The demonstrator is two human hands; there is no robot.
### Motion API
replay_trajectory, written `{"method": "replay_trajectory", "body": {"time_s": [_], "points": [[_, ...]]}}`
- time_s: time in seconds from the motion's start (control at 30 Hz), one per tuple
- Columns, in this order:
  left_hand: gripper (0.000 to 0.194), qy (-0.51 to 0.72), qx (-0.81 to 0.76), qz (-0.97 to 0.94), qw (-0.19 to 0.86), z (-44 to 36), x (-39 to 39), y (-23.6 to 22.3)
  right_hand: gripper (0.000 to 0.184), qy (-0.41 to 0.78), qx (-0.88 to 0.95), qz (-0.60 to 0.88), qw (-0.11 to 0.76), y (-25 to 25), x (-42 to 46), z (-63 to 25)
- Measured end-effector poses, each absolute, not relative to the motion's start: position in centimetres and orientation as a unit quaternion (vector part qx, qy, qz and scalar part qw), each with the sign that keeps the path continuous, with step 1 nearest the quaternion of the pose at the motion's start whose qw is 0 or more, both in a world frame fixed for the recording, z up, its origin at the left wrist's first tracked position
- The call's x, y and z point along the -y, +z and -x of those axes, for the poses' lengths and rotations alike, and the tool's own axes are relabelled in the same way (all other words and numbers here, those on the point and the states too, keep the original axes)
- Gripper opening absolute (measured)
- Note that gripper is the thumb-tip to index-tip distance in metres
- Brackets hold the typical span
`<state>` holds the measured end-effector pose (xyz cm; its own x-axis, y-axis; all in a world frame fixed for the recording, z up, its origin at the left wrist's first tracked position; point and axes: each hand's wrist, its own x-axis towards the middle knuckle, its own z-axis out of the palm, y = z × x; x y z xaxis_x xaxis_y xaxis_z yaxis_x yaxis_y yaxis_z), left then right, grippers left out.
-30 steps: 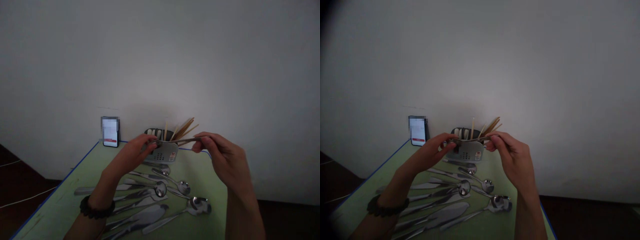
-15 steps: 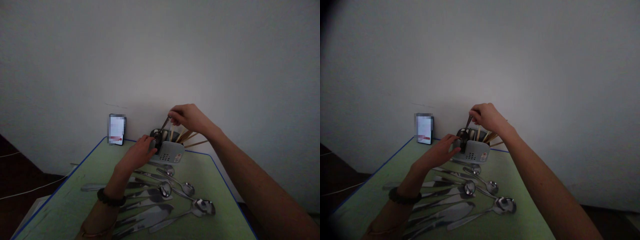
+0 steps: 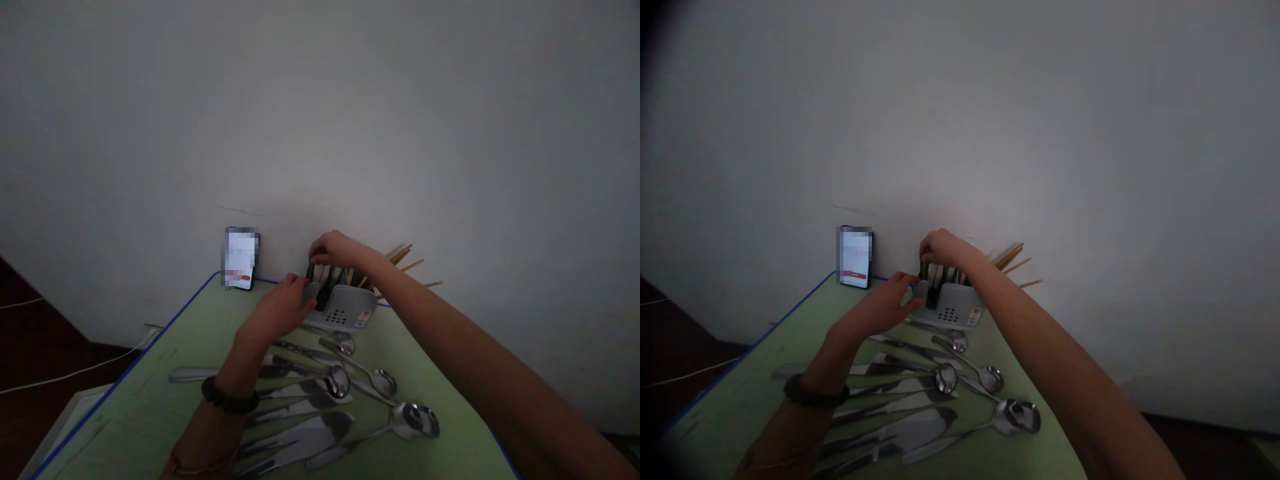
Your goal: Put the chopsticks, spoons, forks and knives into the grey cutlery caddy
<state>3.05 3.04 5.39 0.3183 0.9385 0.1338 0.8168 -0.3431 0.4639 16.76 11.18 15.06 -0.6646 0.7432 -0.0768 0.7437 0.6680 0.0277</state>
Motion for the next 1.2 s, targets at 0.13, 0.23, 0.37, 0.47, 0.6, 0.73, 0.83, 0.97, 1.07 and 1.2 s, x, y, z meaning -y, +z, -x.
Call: {"method": "replay_trajectory", "body": {"time_s": [0.13,0.23,0.37,0.47,0.6,0.73,0.83,0.97,1.07,1.2], "points": [[0.041,0.182,-0.549,-0.800,0.160,-3.1,-2.9,5.6,0.020,0.042,-0.906,-0.421,0.026,14.3,-11.9,-16.6],[0.041,0.181,-0.546,-0.803,0.154,-3.0,-3.0,5.7,0.027,0.066,-0.900,-0.430,0.014,13.9,-11.9,-16.7],[0.038,0.180,-0.541,-0.809,0.143,-3.0,-3.0,5.6,0.031,0.082,-0.894,-0.441,0.001,14.0,-10.9,-17.0],[0.038,0.174,-0.542,-0.809,0.145,-3.0,-3.0,5.5,0.029,0.088,-0.886,-0.453,-0.046,14.2,-8.8,-17.7],[0.040,0.188,-0.549,-0.795,0.176,-2.9,-3.0,5.4,0.021,0.063,-0.860,-0.477,-0.172,13.7,-3.9,-20.3],[0.037,0.164,-0.557,-0.792,0.186,-3.1,-2.3,6.3,0.027,-0.012,-0.818,-0.518,-0.248,11.2,1.2,-24.4],[0.029,0.091,-0.517,-0.830,0.187,-4.0,-1.0,7.0,0.026,-0.130,-0.816,-0.538,-0.165,8.6,3.1,-27.0],[0.028,0.029,-0.472,-0.857,0.203,-5.8,0.6,6.1,0.026,-0.246,-0.779,-0.575,0.029,6.1,3.2,-28.7],[0.030,-0.013,-0.449,-0.864,0.228,-6.3,0.8,4.3,0.032,-0.247,-0.772,-0.583,0.057,5.2,2.8,-29.1],[0.033,-0.037,-0.486,-0.850,0.201,-5.9,-0.2,2.3,0.035,-0.221,-0.766,-0.599,0.077,4.1,2.2,-28.8]]}}
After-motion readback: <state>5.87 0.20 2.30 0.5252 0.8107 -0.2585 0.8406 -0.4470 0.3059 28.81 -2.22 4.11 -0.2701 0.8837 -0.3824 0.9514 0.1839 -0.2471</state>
